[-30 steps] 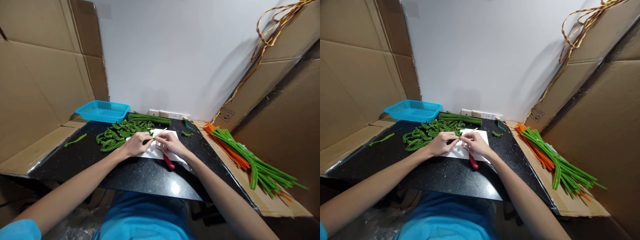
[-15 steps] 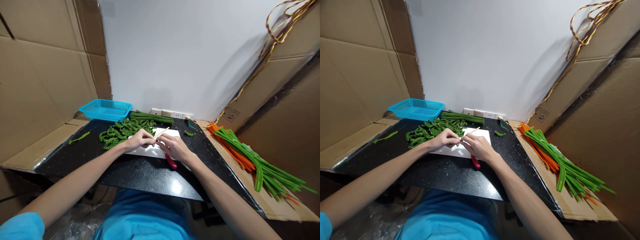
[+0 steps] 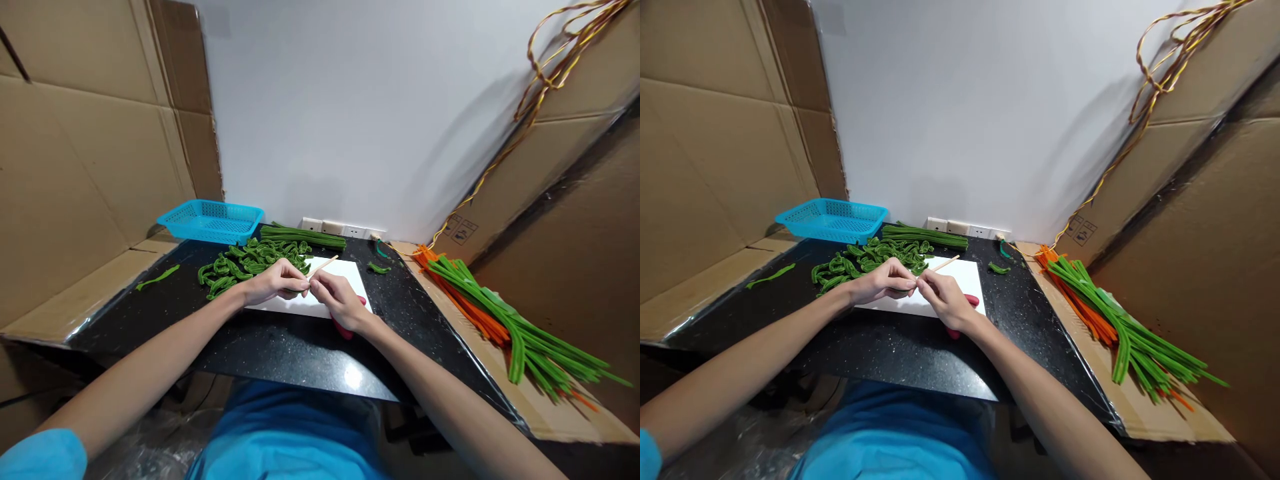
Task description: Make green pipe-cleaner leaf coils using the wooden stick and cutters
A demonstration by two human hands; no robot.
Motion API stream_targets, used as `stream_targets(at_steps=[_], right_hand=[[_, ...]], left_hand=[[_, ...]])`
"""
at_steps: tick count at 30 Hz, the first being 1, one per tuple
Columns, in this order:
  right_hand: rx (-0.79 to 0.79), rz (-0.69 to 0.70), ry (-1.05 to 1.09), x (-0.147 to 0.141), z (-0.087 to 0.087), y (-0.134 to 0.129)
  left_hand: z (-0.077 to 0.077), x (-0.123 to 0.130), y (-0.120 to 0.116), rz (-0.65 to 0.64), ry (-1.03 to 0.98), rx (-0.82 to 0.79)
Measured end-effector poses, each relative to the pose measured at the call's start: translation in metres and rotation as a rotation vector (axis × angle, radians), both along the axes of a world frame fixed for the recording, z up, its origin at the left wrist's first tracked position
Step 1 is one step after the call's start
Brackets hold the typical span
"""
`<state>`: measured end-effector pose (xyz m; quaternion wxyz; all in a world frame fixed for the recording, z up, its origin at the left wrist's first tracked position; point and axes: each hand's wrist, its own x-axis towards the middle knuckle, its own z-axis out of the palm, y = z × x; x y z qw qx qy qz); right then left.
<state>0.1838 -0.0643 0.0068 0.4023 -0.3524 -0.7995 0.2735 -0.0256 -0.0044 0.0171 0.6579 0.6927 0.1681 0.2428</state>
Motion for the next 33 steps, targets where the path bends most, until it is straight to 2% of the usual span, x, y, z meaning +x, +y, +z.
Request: stream_targets(at_steps=[5,13,18,22,29,33], right_hand=[[-0.186,0.011,0.203,-0.006,-0.001,-0.002],[-0.381,-0.055,0.422,-0.012,0.004,-0.001],[-0.369,-0.098,0.432,-0.010,0.001,0.002],[-0.333,-0.073,0.381,-0.007,0.002,0.003],[-0.309,-0.054,0.373,-0.004,-0.004,0.010],[-0.356,-0.052,0.422,-0.004,-0.006,0.012]], left_hand=[[0.000,-0.001,0.000,0.033,-0.005,0.067],[0.006,0.004,-0.006,0.231,0.032,0.516],[0.007,0.010,-0.016,0.372,0.048,0.804],[0.004,0.012,-0.018,0.421,0.036,0.989],[-0.005,0.013,-0.014,0.463,0.000,1.227],[-0.006,0.013,-0.012,0.486,0.028,1.324]])
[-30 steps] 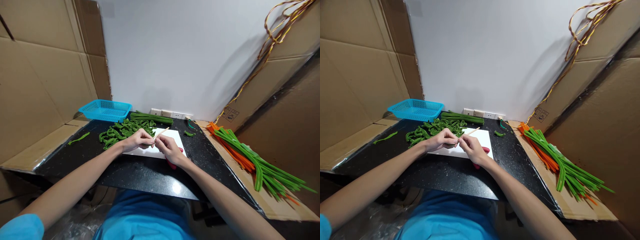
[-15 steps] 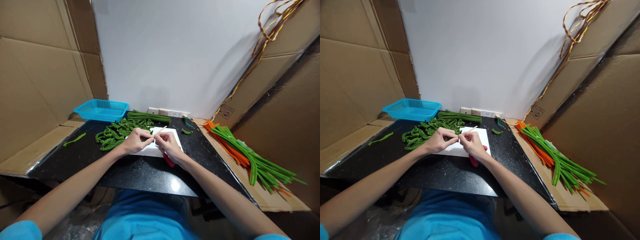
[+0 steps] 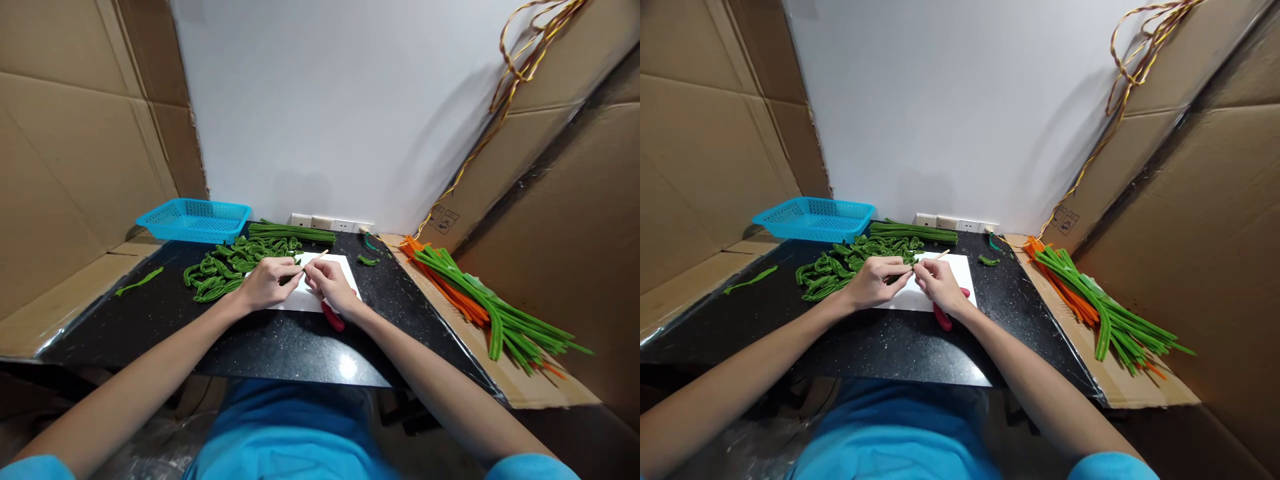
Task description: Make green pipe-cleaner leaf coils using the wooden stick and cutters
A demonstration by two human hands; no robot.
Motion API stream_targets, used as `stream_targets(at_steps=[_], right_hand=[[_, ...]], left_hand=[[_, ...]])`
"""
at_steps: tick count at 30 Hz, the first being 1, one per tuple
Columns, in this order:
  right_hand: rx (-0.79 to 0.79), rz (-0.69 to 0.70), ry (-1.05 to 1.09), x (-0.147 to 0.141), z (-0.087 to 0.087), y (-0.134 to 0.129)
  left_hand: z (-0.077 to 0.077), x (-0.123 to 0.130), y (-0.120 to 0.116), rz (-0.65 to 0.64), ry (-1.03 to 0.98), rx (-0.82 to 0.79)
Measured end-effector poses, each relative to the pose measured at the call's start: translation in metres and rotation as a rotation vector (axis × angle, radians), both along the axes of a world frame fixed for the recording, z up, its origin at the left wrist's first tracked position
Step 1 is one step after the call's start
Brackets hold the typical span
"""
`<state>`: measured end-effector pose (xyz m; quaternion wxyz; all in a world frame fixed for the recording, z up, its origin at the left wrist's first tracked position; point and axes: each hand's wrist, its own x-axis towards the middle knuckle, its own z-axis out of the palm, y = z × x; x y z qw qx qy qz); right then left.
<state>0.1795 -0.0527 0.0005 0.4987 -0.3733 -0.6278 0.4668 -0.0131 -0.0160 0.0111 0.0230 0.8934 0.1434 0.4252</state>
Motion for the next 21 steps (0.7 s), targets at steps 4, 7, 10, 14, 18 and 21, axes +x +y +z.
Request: stream_targets(at_steps=[4,7,10,14,18,21], right_hand=[[-0.040,-0.003,0.036,-0.0020,0.0007,-0.0014],[-0.051,-0.011,0.043,-0.0030,0.0008,-0.0019],[-0.059,-0.025,0.040,-0.0035,0.0009,-0.0016],[-0.083,-0.046,0.041,-0.0048,0.0021,-0.0018],[-0.100,-0.052,0.053,-0.0064,0.0027,-0.0028],[-0.101,-0.048,0.068,-0.0068,0.0018,-0.0029]], left_hand=[[-0.0025,-0.0015,0.0015,0.074,0.094,0.139],[-0.0043,-0.0019,0.0021,0.108,0.147,0.190],[-0.0059,-0.0019,0.0028,0.125,0.172,0.191],[-0.0082,-0.0018,0.0044,0.131,0.193,0.229],[-0.0084,-0.0021,0.0048,0.152,0.228,0.288],[-0.0080,-0.0024,0.0040,0.164,0.248,0.329]])
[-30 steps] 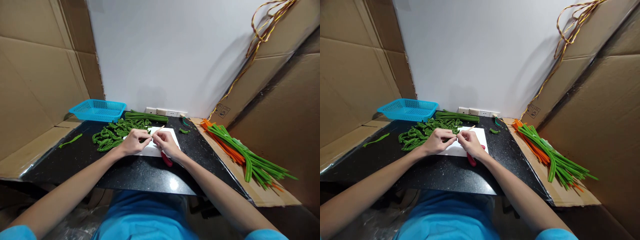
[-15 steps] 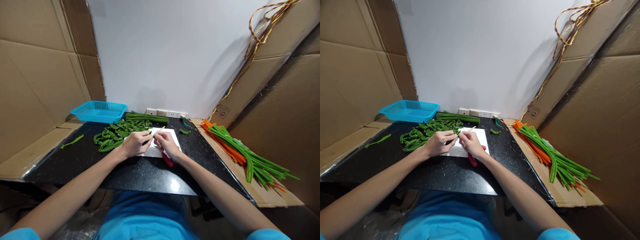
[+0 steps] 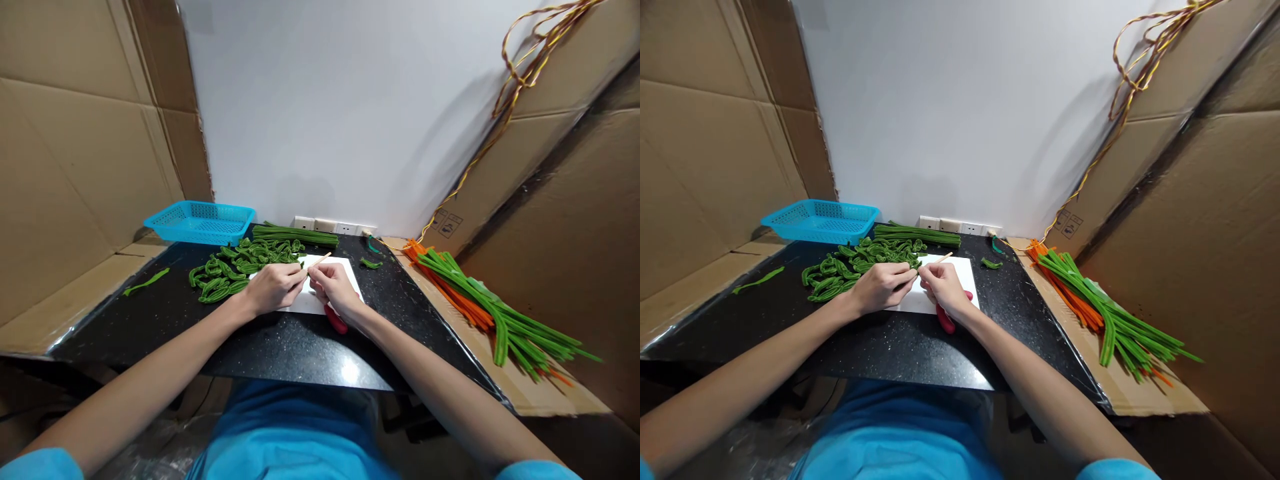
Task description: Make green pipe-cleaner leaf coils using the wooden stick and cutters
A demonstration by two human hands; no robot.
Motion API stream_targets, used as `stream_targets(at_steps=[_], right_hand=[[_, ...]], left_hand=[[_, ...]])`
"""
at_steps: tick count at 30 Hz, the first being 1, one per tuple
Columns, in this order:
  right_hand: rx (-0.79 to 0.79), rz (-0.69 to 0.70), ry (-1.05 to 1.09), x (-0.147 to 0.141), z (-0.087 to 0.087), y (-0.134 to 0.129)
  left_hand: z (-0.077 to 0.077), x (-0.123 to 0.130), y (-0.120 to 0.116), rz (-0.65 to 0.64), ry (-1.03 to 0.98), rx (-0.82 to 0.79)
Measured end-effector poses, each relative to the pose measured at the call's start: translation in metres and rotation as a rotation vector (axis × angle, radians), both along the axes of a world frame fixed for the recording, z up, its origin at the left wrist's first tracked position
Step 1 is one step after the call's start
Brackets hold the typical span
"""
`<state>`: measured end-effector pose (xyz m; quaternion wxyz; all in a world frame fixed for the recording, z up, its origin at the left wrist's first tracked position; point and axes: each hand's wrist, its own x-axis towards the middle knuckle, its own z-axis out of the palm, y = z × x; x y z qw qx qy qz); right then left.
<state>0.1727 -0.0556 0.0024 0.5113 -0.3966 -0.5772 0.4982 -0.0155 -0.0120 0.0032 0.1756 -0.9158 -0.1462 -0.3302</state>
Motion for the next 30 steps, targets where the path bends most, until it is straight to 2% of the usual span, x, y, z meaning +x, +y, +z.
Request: stream_targets(at_steps=[3,9,13,16,18,20,22,26,30], right_hand=[[0.009,0.005,0.004,0.001,0.000,0.001],[0.022,0.050,-0.033,0.006,0.004,0.003],[0.133,0.038,-0.145,0.010,0.008,0.004],[0.327,-0.048,-0.443,0.023,0.015,0.006],[0.435,-0.113,-0.798,0.036,0.022,0.005],[0.422,-0.110,-1.088,0.049,0.030,0.002],[0.328,-0.033,-1.281,0.059,0.037,-0.004],[0.149,0.159,-1.450,0.062,0.044,-0.018],[0.179,0.235,-1.427,0.057,0.044,-0.023]], left_hand=[[0.000,0.000,-0.001,-0.002,-0.001,-0.006],[-0.001,0.003,-0.002,-0.028,-0.163,-0.213],[0.001,0.005,-0.006,-0.057,-0.235,-0.328],[0.001,0.007,-0.007,-0.078,-0.300,-0.427],[0.000,0.008,-0.005,-0.065,-0.310,-0.467],[-0.001,0.009,-0.003,-0.038,-0.302,-0.485],[-0.002,0.009,-0.001,-0.001,-0.314,-0.497],[-0.003,0.009,0.003,0.076,-0.396,-0.507],[-0.002,0.008,0.004,0.079,-0.404,-0.487]])
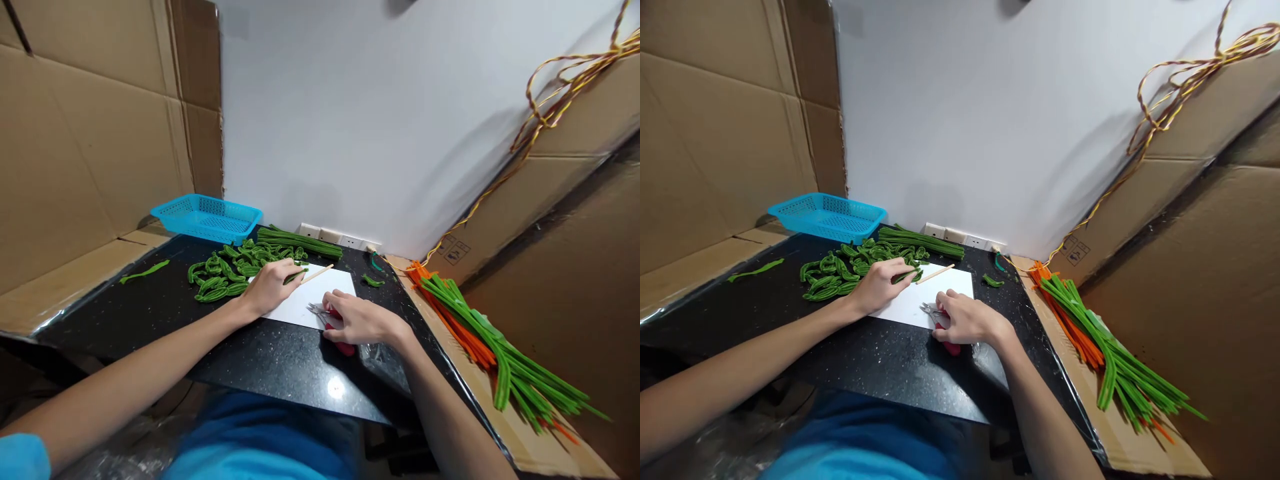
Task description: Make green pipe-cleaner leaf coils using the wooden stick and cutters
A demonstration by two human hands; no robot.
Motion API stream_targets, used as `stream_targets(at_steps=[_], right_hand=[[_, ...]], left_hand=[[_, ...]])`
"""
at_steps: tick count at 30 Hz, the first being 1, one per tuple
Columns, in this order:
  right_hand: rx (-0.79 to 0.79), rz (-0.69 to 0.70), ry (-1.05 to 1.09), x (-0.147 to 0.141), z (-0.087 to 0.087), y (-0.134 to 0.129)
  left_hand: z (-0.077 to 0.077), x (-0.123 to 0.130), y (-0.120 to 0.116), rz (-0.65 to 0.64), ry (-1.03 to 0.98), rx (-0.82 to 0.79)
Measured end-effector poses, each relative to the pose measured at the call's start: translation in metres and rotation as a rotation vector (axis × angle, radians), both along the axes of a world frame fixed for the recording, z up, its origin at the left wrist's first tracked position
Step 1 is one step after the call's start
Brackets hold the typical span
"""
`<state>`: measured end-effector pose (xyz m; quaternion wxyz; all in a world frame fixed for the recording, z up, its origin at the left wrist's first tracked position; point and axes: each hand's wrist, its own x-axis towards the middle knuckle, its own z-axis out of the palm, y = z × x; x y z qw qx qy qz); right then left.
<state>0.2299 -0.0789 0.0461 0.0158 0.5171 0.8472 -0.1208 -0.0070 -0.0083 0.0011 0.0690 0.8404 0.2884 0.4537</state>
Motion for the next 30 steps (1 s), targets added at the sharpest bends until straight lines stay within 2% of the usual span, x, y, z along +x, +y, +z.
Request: stream_targets(at_steps=[4,8,13,18,22,30], right_hand=[[0.030,0.047,0.102,0.002,-0.004,0.009],[0.079,0.003,0.222,0.009,-0.006,0.017],[0.373,-0.063,0.379,0.006,-0.001,0.015],[0.550,-0.060,0.413,-0.011,0.001,0.008],[0.553,-0.052,0.389,-0.020,-0.001,0.004],[0.542,-0.046,0.314,-0.019,-0.005,0.005]], left_hand=[[0.001,-0.001,-0.001,-0.002,0.009,0.081],[0.003,-0.004,-0.002,-0.014,0.053,0.163],[0.008,-0.009,-0.006,0.067,0.042,0.301],[0.015,-0.014,-0.013,-0.008,0.067,0.384],[0.014,-0.015,-0.015,-0.047,0.119,0.468],[0.012,-0.013,-0.013,-0.070,0.090,0.504]])
